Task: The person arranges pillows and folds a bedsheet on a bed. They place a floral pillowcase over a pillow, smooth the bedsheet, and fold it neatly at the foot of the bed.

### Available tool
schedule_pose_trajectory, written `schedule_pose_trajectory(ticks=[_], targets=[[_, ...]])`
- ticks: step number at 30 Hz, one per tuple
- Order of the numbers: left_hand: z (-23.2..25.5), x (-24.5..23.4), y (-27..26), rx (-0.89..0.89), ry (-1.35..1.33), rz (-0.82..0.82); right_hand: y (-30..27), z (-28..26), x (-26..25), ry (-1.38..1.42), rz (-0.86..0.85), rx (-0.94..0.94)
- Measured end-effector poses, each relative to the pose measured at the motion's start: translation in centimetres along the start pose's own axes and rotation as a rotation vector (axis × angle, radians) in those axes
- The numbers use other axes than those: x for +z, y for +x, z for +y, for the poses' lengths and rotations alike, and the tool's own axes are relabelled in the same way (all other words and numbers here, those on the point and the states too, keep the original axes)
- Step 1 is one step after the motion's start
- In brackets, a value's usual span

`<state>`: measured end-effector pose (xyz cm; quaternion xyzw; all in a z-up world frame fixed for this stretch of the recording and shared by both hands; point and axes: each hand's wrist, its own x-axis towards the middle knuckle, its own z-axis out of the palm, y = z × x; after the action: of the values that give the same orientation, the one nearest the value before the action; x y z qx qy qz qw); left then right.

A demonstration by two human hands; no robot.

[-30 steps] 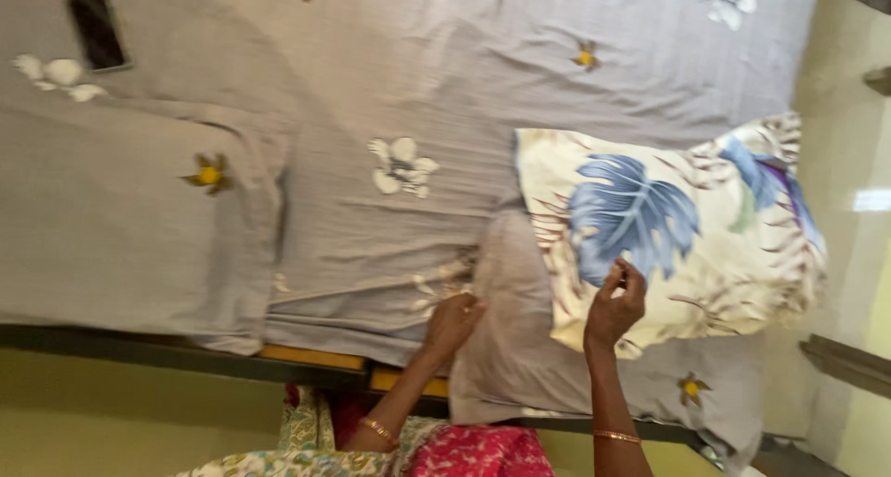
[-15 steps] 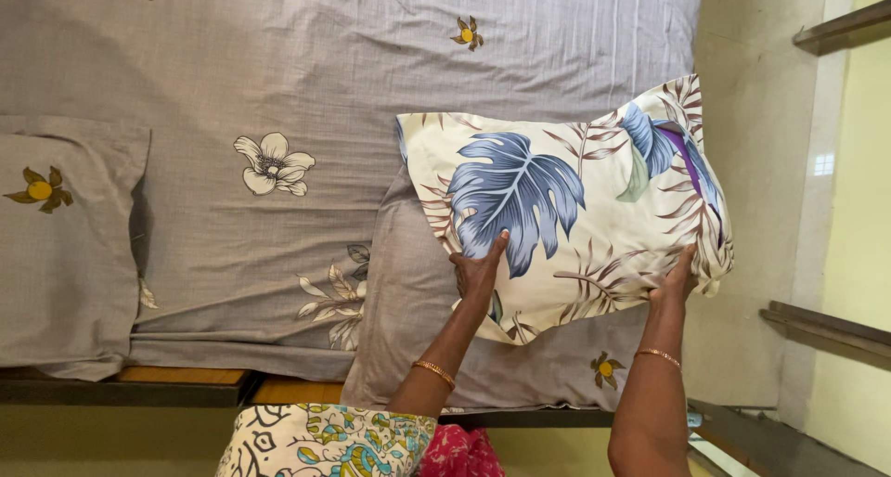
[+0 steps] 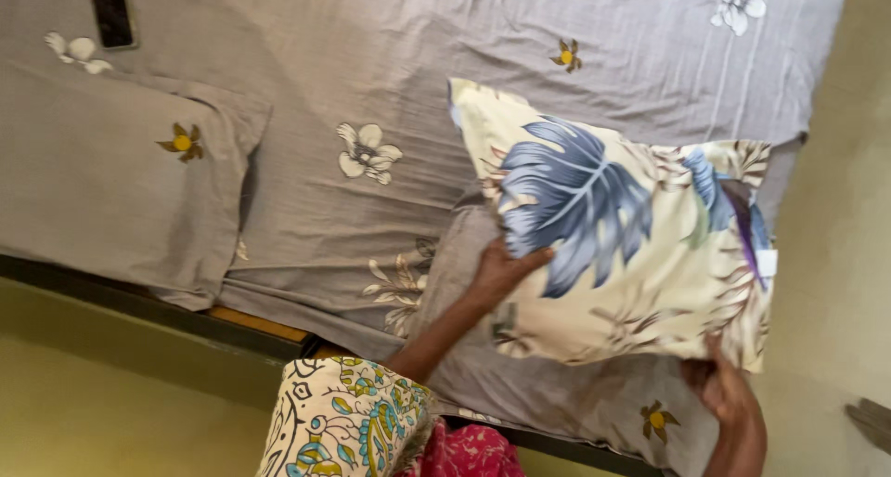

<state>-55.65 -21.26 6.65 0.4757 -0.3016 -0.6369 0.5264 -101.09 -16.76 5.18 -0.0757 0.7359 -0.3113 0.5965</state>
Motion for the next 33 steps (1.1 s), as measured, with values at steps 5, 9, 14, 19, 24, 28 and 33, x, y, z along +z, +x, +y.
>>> schedule_pose_trajectory(ticks=[5,9,14,19,24,28,33], targets=[[7.0,-16.6,-4.8,-0.362,0.382,0.036,-2.4,2.2,1.6,-0.705,0.365,-0.209],[8.0,-24.6,-7.7,-0.454,0.451,0.139,-0.6,0.8,6.5,-0.951,0.530,-0.650],[5.1,-26.5,-8.9,-0.470,0.424,0.158,3.2,-3.2,13.6,-0.848,1.044,-1.199],[4.1,-28.1,-9.1,-0.526,0.402,0.110,4.7,-12.1,15.4,-0.578,0.773,-1.121],[4.1,-28.8,-6.1,-0.493,0.070,0.131,7.9,-12.2,20.0,-0.564,0.245,-0.350],[5.3,-28.4,-3.0,-0.425,-0.152,0.147,8.0,-7.6,22.4,-0.489,0.314,-0.282],[7.5,-28.0,-0.7,-0.358,-0.116,0.140,5.7,-7.6,20.7,-0.421,0.263,-0.171]])
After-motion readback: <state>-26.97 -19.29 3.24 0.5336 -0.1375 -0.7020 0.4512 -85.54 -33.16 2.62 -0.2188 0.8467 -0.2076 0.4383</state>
